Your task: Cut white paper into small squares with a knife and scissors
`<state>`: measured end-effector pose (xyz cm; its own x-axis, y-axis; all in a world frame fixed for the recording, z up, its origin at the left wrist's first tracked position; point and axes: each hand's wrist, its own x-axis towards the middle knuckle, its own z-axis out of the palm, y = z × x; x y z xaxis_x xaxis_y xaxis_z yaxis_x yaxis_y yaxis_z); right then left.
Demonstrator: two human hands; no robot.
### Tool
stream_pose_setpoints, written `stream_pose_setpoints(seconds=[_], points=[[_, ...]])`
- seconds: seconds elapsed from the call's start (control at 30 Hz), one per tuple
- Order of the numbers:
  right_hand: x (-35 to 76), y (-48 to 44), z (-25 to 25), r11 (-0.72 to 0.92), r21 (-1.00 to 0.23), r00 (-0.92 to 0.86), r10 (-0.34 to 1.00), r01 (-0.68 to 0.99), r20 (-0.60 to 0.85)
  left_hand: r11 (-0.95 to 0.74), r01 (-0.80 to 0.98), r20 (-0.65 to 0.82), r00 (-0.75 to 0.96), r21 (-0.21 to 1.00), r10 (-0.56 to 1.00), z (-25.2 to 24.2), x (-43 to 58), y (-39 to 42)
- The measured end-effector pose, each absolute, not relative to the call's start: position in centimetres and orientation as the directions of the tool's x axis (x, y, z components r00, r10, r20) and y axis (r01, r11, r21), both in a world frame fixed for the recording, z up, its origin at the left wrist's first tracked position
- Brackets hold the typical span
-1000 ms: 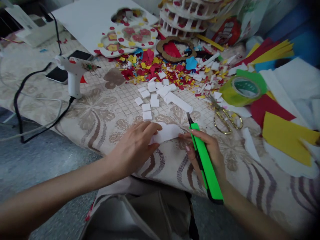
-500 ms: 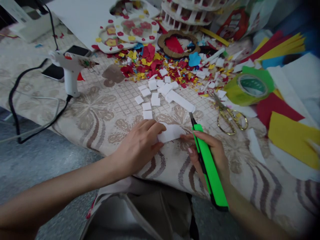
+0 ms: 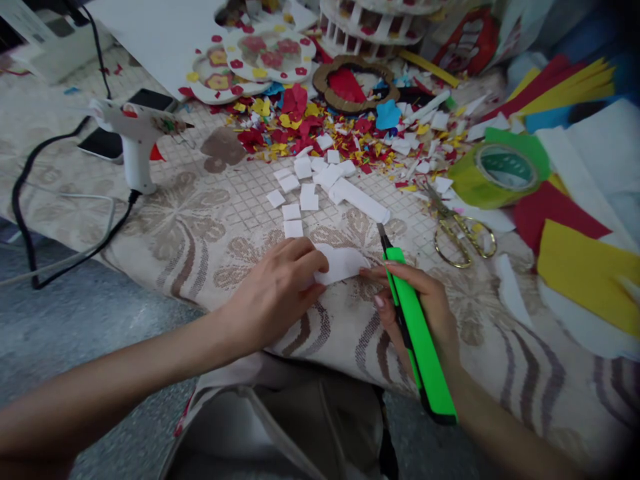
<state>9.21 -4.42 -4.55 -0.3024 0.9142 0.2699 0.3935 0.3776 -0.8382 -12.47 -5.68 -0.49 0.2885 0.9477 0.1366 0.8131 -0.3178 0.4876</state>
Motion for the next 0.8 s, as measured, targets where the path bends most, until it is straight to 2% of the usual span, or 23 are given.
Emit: stream_pose_setpoints(seconds=[0.23, 0.5, 0.8], points=[[9.3, -4.5, -4.6, 0.37, -0.847, -0.309, 0.915, 0.381, 0.26, -0.331, 0.781, 0.102, 0.329, 0.53, 0.939, -0.2, -12.9, -5.4], [9.4, -4.4, -4.6, 0.392, -0.834, -0.322, 0.906, 0.389, 0.275, -0.366, 0.697, 0.004, 0.463, 0.617, 0.887, 0.7, -13.8, -3.5], [9.8, -4.3, -4.9, 0.416, -0.784, -0.337, 0.899, 0.46, 0.279, -0.389, 0.725, -0.118, 0.539, 0.568, 0.834, 1.1, -13.7, -0.8]])
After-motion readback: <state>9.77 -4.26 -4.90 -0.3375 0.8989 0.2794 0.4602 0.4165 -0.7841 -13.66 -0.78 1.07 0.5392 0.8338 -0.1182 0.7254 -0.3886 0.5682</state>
